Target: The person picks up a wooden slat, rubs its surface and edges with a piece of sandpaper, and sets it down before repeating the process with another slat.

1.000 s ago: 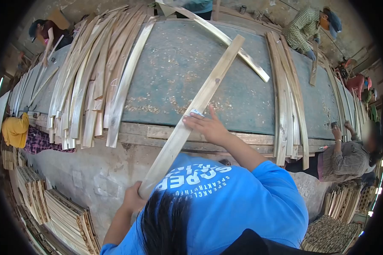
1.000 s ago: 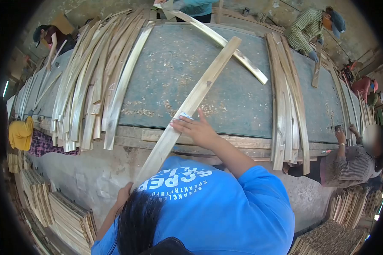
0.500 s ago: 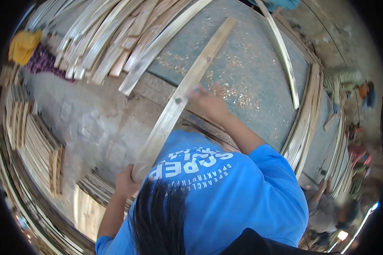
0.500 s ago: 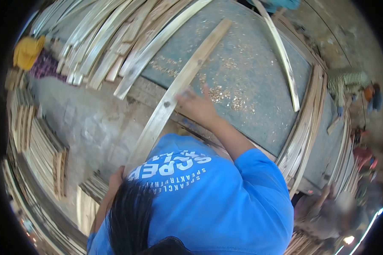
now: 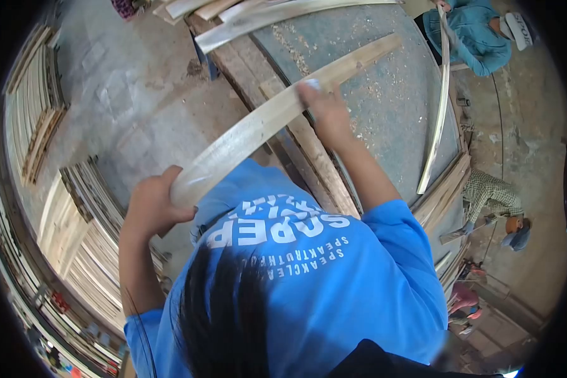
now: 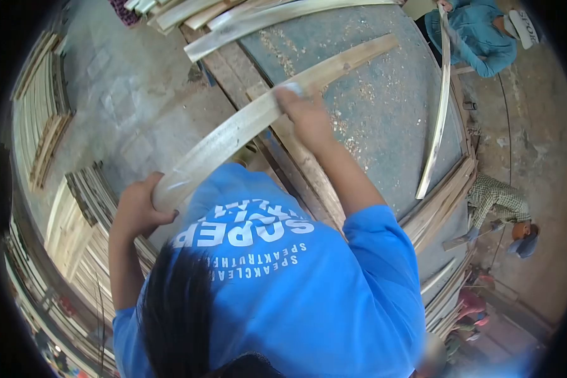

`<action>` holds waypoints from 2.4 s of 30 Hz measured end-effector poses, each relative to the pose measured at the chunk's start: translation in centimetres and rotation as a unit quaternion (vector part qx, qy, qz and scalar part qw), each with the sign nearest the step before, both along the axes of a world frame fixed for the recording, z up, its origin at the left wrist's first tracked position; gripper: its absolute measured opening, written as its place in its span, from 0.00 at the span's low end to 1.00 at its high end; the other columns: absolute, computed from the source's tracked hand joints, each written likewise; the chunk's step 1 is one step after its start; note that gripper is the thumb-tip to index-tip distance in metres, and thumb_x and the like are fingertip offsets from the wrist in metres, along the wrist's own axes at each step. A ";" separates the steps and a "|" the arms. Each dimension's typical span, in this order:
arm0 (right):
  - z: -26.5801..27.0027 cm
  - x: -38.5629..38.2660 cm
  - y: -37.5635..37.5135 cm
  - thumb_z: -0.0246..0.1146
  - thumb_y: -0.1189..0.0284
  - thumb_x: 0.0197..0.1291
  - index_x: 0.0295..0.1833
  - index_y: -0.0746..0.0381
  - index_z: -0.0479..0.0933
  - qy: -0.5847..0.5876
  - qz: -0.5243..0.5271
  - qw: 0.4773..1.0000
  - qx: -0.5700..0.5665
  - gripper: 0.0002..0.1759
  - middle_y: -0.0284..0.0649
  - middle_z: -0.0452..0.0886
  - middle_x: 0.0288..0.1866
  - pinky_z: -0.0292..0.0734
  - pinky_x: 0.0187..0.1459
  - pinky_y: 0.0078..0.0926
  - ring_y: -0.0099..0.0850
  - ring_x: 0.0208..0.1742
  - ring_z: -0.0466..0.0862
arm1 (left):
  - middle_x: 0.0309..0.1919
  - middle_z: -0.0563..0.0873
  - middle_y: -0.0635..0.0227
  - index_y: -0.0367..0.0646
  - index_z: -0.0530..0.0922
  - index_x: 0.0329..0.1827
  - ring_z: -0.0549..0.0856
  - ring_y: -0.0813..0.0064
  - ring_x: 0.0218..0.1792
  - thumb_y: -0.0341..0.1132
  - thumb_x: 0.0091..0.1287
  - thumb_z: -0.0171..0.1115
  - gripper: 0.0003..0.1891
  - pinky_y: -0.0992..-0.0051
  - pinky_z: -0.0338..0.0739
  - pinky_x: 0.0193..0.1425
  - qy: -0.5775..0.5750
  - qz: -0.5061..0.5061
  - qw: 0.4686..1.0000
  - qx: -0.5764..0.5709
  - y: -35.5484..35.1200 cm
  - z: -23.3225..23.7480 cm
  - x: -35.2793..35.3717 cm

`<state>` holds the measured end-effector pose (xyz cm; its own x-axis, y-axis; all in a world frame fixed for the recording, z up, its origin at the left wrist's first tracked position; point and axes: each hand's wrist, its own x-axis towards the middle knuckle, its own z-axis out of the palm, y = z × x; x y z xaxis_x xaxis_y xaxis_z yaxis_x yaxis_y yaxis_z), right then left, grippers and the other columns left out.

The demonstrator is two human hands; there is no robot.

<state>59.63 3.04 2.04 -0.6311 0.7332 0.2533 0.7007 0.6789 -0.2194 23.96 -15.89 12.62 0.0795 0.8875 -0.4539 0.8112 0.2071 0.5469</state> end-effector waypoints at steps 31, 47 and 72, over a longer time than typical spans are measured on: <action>0.6 7.2 -6.2 0.52 0.91 0.58 0.78 0.54 0.67 -0.056 -0.047 0.997 0.003 0.41 0.40 0.86 0.62 0.42 0.82 0.67 0.37 0.61 0.87 | 0.33 0.87 0.47 0.39 0.81 0.52 0.89 0.47 0.38 0.40 0.41 0.80 0.32 0.61 0.81 0.46 -0.050 0.060 0.996 0.031 -8.8 0.8 10.2; -0.4 3.6 4.9 0.47 0.93 0.47 0.83 0.53 0.62 0.306 -0.154 0.926 -0.156 0.52 0.49 0.82 0.67 0.51 0.83 0.57 0.44 0.71 0.80 | 0.35 0.88 0.48 0.41 0.80 0.54 0.89 0.47 0.40 0.38 0.41 0.80 0.33 0.61 0.80 0.46 -0.060 0.000 0.998 0.018 2.2 3.1 -1.4; 1.2 -12.2 5.9 0.52 0.91 0.51 0.75 0.54 0.72 0.046 -0.101 0.992 0.068 0.43 0.42 0.81 0.70 0.71 0.59 0.44 0.41 0.69 0.79 | 0.39 0.88 0.48 0.44 0.79 0.59 0.88 0.48 0.43 0.45 0.41 0.79 0.37 0.59 0.80 0.50 -0.042 -0.120 0.991 -0.032 19.2 2.0 -14.4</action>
<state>47.43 8.97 3.24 -0.4453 0.7970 0.4081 0.8066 0.5549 -0.2036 9.53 3.26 14.63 0.3259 0.8082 -0.4905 0.7929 0.0488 0.6073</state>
